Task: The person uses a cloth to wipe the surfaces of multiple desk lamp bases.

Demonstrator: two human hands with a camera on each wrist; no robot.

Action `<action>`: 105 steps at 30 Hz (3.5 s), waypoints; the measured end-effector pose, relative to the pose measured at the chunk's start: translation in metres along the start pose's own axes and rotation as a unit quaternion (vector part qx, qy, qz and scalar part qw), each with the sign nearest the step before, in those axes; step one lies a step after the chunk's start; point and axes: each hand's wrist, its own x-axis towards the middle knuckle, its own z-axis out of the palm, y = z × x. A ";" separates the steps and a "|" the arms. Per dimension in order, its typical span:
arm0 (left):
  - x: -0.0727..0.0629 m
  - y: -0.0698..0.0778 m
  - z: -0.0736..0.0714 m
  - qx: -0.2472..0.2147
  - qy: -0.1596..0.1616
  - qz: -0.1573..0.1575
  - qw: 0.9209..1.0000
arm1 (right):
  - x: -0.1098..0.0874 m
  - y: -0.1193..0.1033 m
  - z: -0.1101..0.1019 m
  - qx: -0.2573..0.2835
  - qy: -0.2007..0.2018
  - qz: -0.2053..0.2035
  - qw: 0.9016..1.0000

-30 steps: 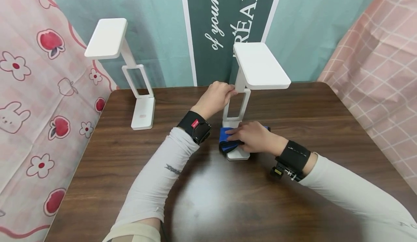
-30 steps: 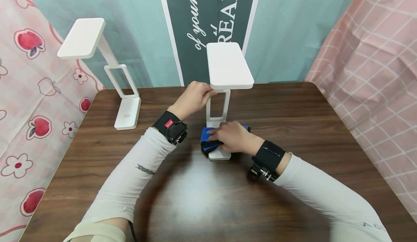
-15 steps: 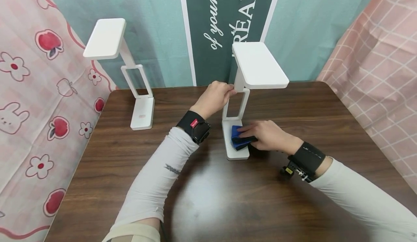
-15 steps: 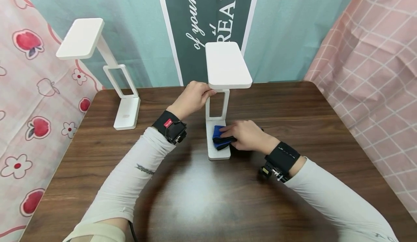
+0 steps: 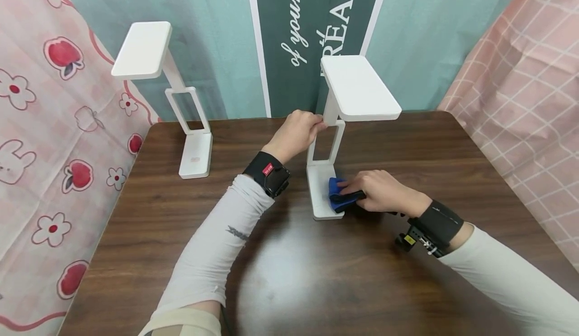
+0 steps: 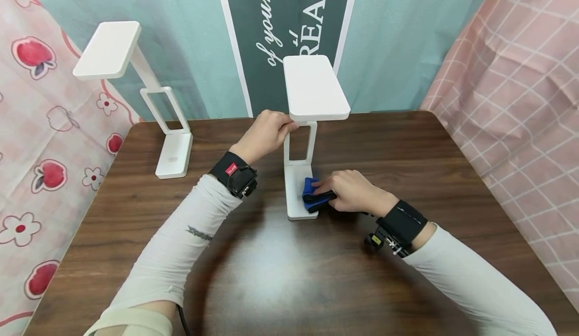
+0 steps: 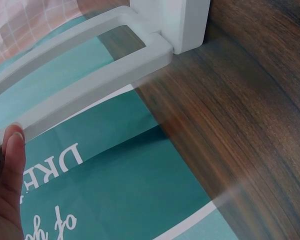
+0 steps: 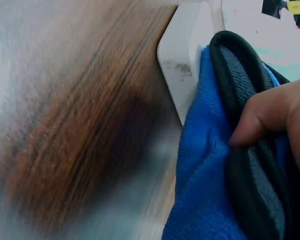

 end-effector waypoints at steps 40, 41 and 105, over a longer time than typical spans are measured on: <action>0.004 0.001 -0.003 -0.008 -0.027 0.009 1.000 | 0.007 -0.049 0.010 -0.159 0.018 -0.114 0.980; 0.004 0.001 -0.004 -0.007 -0.028 0.009 1.000 | 0.005 -0.047 0.011 -0.159 0.026 -0.113 0.980; 0.003 -0.004 -0.006 -0.002 -0.011 0.001 1.000 | 0.031 -0.054 -0.039 -0.244 -0.016 -0.065 0.968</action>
